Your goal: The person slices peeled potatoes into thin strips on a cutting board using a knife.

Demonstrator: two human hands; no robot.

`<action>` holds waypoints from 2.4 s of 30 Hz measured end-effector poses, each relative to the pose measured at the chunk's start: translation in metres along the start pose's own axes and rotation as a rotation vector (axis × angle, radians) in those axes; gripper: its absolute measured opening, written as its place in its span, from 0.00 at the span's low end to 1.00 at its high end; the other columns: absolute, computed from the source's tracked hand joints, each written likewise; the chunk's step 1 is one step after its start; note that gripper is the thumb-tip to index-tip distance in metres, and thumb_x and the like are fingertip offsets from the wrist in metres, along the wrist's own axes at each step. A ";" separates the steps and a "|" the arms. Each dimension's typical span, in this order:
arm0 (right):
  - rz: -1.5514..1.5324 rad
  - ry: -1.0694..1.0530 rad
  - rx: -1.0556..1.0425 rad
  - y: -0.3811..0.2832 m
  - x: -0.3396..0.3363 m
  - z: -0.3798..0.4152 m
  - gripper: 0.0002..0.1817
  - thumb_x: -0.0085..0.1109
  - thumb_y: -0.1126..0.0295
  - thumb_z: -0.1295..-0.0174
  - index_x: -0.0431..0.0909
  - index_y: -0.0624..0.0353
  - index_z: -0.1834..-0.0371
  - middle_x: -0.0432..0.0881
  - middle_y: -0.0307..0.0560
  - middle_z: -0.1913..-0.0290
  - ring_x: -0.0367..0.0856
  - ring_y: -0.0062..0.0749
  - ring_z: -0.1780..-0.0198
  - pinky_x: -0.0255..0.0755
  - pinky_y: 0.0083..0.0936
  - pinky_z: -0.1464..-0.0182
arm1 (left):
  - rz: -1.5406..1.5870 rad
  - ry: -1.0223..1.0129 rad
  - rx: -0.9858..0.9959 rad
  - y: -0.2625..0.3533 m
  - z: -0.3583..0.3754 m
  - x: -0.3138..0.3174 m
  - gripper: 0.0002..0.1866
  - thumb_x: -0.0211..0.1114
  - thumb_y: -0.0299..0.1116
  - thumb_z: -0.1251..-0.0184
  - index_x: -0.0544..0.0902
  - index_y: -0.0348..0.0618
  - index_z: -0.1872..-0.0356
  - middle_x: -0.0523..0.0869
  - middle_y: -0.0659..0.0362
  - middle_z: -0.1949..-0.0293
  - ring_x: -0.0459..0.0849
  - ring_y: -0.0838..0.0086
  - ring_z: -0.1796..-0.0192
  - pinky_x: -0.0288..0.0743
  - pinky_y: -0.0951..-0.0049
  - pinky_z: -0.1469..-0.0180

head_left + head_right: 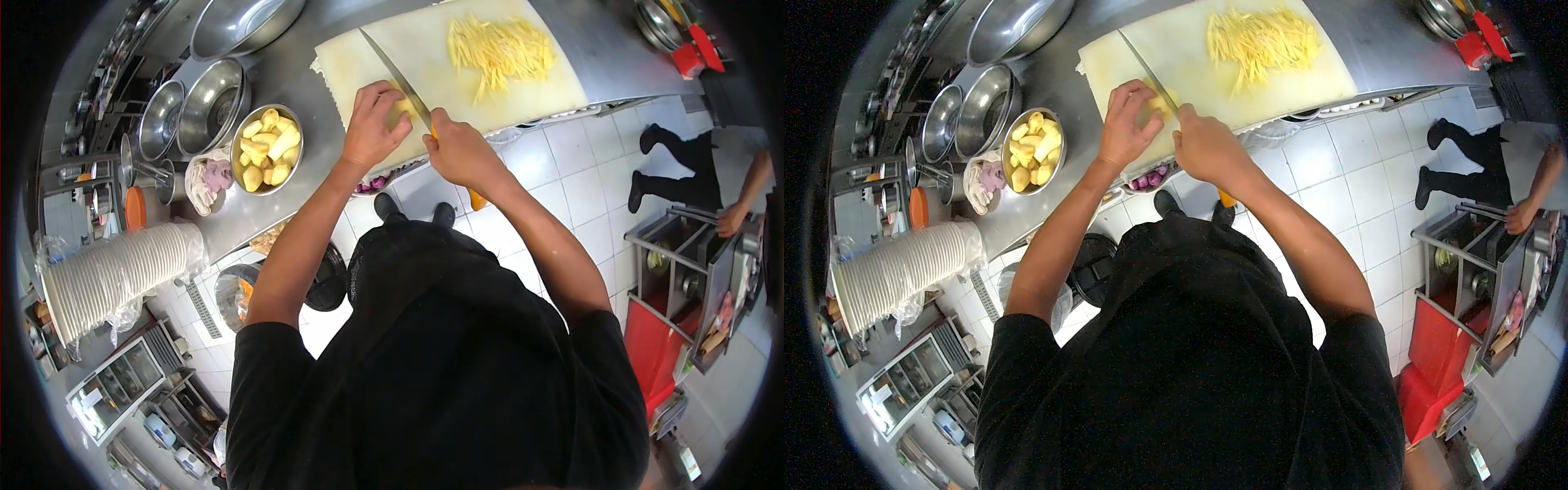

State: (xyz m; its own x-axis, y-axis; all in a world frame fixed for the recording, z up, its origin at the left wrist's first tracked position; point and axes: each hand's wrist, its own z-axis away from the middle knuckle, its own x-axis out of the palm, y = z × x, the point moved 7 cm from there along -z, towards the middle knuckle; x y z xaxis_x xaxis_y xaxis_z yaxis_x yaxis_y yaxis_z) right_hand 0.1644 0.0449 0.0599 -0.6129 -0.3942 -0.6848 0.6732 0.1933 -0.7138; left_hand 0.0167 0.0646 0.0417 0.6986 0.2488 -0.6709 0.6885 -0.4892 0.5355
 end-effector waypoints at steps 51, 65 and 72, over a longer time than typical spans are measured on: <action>0.033 -0.066 0.228 0.022 -0.015 0.104 0.12 0.56 0.68 0.31 0.67 0.67 0.57 0.81 0.72 0.71 0.81 0.72 0.63 0.72 0.59 0.56 | -0.001 0.024 0.022 0.004 0.000 -0.003 0.15 0.71 0.29 0.46 0.82 0.41 0.56 0.79 0.53 0.50 0.76 0.56 0.44 0.74 0.60 0.42; 0.000 -0.098 0.232 0.008 -0.028 0.126 0.12 0.56 0.68 0.30 0.67 0.66 0.57 0.81 0.70 0.72 0.81 0.71 0.65 0.72 0.58 0.59 | -0.020 0.023 0.034 0.001 0.001 -0.001 0.16 0.70 0.29 0.47 0.82 0.40 0.56 0.79 0.52 0.50 0.77 0.55 0.45 0.74 0.60 0.41; 0.012 -0.070 0.197 0.007 -0.025 0.126 0.11 0.56 0.68 0.29 0.67 0.66 0.57 0.81 0.69 0.73 0.81 0.70 0.65 0.72 0.57 0.59 | -0.021 0.006 0.004 -0.001 0.001 0.001 0.16 0.70 0.30 0.46 0.82 0.40 0.56 0.79 0.52 0.48 0.76 0.55 0.43 0.74 0.60 0.40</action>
State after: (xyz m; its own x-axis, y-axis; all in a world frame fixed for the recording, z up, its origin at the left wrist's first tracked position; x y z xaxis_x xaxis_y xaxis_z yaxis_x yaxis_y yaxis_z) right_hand 0.2369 -0.0572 0.0909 -0.5787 -0.4561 -0.6761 0.7524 0.0213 -0.6584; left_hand 0.0160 0.0645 0.0401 0.6855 0.2640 -0.6785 0.7019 -0.4871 0.5196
